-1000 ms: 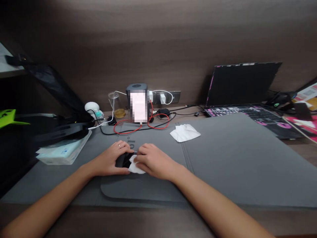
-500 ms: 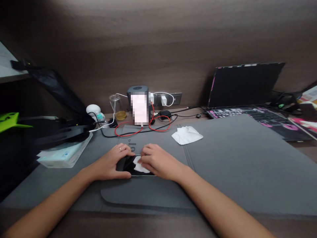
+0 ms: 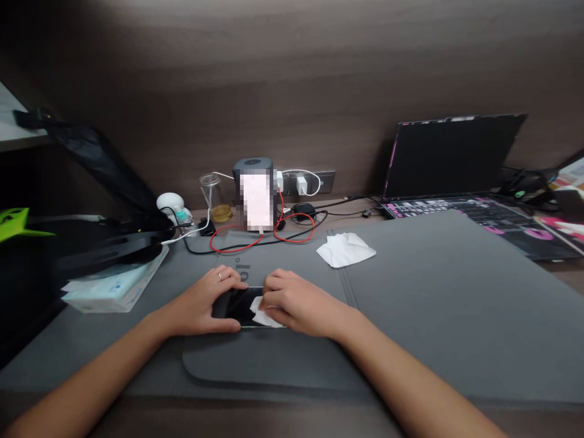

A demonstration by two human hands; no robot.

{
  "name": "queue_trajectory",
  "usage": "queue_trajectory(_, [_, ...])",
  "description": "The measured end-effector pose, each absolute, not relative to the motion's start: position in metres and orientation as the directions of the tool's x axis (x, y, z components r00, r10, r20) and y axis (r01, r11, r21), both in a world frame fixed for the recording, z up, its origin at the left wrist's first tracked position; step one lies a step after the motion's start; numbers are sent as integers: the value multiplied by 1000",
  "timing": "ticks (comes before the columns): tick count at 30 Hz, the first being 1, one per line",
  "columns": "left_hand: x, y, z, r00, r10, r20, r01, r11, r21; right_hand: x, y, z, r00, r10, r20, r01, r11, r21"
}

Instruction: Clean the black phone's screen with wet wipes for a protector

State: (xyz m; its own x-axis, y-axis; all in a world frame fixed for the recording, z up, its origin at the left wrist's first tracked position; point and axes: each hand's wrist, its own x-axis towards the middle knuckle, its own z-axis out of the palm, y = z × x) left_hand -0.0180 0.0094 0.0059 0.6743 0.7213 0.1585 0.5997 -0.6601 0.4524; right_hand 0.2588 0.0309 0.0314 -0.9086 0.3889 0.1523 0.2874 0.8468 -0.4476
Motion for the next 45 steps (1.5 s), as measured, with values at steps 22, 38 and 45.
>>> queue_trajectory(22, [-20, 10, 4, 673, 718, 177, 598, -670, 440, 276, 37, 38, -909, 412, 61, 305, 758, -576])
queue_trajectory(38, [-19, 10, 6, 676, 717, 171, 606, -673, 424, 261, 36, 32, -897, 422, 131, 319, 824, -467])
queue_trajectory(45, [-18, 9, 6, 675, 720, 159, 613, -668, 421, 249, 35, 28, -915, 369, 164, 263, 852, -453])
